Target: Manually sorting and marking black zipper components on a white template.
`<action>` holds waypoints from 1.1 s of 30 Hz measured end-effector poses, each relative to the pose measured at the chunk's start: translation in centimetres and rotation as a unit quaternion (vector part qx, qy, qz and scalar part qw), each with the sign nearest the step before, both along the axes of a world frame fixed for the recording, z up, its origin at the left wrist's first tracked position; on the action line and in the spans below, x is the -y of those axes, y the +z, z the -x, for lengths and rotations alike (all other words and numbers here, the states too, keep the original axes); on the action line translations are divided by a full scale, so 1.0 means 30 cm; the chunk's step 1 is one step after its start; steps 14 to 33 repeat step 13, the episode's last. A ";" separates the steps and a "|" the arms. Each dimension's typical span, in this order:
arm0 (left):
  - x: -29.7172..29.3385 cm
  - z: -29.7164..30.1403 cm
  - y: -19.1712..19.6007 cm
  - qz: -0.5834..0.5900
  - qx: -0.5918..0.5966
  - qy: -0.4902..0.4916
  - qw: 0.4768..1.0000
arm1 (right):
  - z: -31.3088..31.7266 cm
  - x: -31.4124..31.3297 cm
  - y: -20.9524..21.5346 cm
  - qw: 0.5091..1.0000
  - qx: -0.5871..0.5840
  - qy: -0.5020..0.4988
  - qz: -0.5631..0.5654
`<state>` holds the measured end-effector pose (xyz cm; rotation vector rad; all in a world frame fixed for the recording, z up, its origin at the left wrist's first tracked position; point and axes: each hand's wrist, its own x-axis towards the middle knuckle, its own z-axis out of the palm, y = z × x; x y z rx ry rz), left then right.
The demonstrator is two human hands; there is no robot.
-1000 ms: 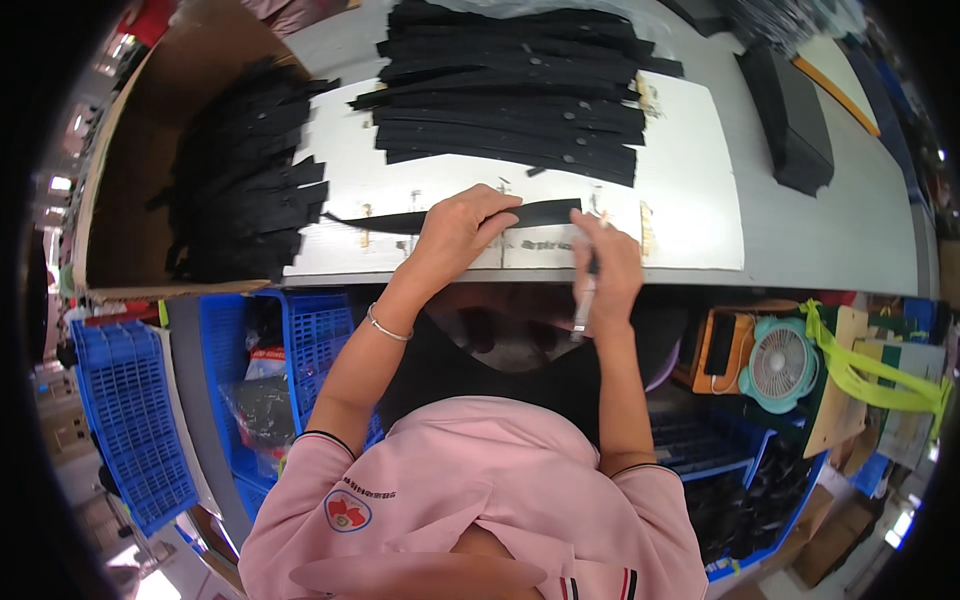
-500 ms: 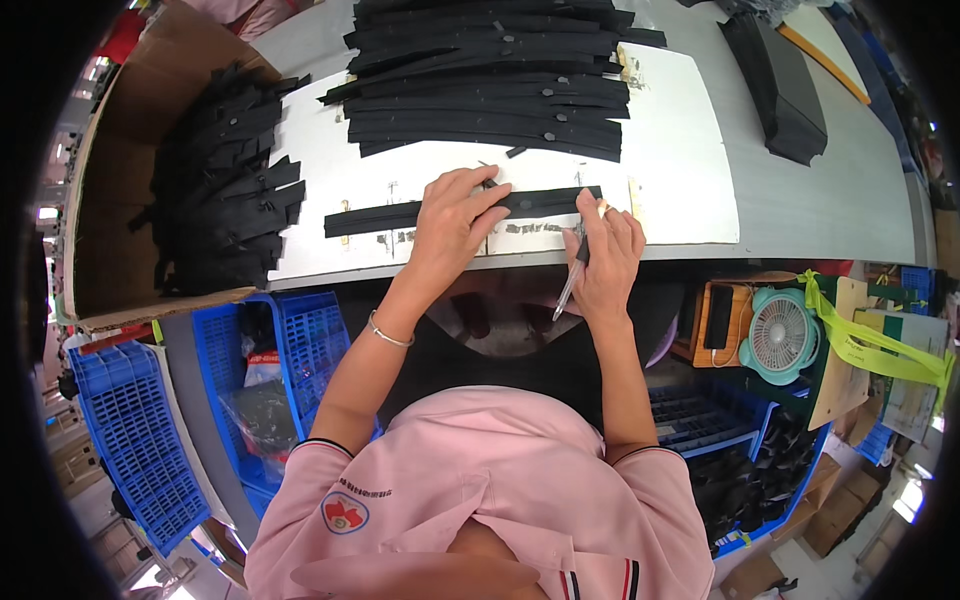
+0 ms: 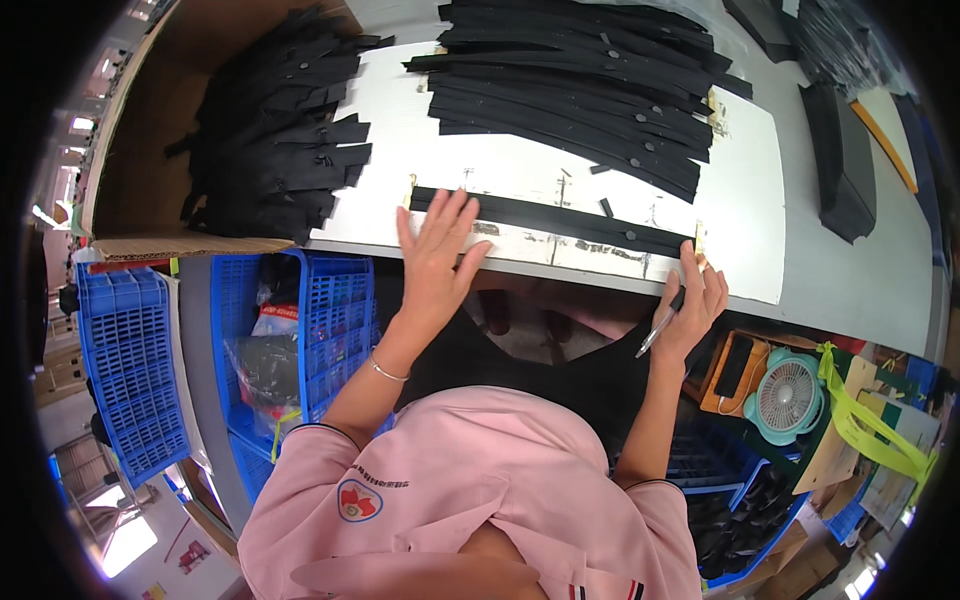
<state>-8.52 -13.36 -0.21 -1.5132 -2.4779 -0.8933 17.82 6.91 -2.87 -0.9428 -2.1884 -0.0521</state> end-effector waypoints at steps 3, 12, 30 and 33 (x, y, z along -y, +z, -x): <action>0.060 0.045 0.003 0.005 0.018 0.028 0.999 | -0.002 -0.006 0.007 1.000 0.010 -0.006 -0.005; 0.073 0.056 -0.036 -0.038 0.024 0.030 0.999 | 0.131 0.046 0.124 0.990 -0.047 0.026 0.131; 0.074 0.060 -0.038 -0.043 0.023 0.025 0.999 | 0.185 0.071 0.144 0.969 -0.116 0.069 0.209; 0.074 0.060 -0.038 -0.043 0.023 0.025 0.999 | 0.185 0.071 0.144 0.969 -0.116 0.069 0.209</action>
